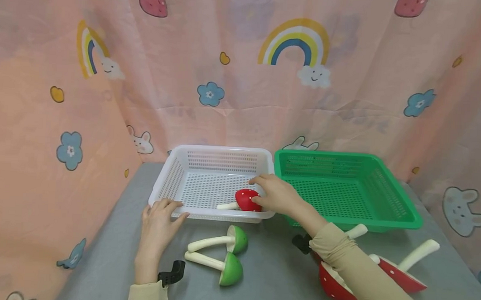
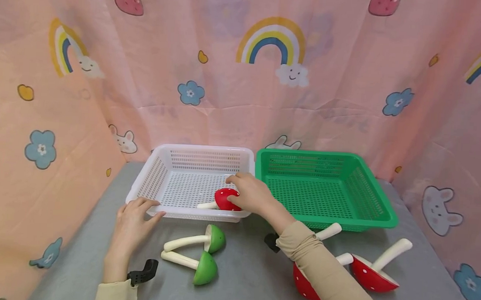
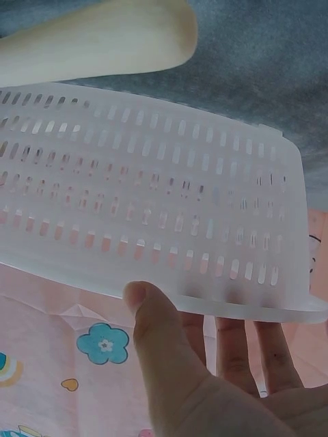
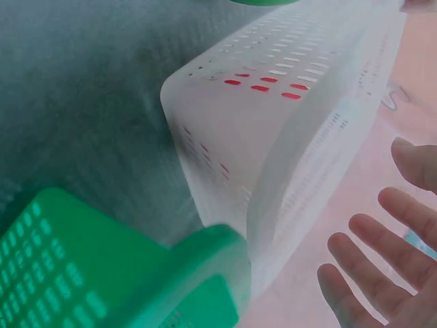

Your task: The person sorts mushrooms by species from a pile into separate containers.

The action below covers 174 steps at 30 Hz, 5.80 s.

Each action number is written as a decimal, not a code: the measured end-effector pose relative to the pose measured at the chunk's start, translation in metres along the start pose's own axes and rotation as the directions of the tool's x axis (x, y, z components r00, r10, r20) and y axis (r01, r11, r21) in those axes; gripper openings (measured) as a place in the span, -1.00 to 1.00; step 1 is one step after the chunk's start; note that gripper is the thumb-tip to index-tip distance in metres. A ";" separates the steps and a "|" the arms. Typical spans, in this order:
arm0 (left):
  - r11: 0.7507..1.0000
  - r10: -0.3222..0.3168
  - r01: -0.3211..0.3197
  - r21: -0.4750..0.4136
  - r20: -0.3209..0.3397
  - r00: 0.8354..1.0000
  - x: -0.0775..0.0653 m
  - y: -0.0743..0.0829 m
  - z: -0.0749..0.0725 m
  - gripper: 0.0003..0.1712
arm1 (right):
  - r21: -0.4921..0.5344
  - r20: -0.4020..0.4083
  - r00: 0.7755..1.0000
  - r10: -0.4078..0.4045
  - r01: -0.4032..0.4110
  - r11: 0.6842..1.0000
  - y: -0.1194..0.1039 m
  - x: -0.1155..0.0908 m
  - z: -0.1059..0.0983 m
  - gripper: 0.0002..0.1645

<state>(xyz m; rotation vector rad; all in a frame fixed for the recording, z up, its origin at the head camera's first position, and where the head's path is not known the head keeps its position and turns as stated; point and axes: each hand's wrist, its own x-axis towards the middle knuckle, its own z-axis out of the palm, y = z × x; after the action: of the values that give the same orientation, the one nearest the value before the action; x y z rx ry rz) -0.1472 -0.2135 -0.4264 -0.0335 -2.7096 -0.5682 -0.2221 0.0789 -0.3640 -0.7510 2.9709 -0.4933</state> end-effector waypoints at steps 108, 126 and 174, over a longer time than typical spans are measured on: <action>1.000 -0.007 0.007 -0.011 0.005 1.000 0.000 0.000 0.000 -0.61 | -0.269 0.216 0.976 0.032 0.028 0.963 0.108 -0.229 0.031 -0.19; 1.000 -0.008 0.008 -0.018 0.018 1.000 0.000 0.000 0.000 -0.61 | -0.209 0.245 0.967 0.063 -0.011 0.978 0.100 -0.228 0.021 -0.23; 1.000 0.009 -0.009 -0.002 0.008 1.000 0.000 -0.002 0.000 -0.61 | 0.020 -0.147 0.957 -0.251 0.257 0.966 -0.004 -0.041 -0.024 -0.45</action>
<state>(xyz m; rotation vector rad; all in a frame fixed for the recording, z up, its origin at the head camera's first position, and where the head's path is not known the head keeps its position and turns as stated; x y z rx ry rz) -0.1478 -0.2155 -0.4273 -0.0492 -2.7152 -0.5693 -0.1866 0.1022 -0.3413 -1.1496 2.9968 -0.6410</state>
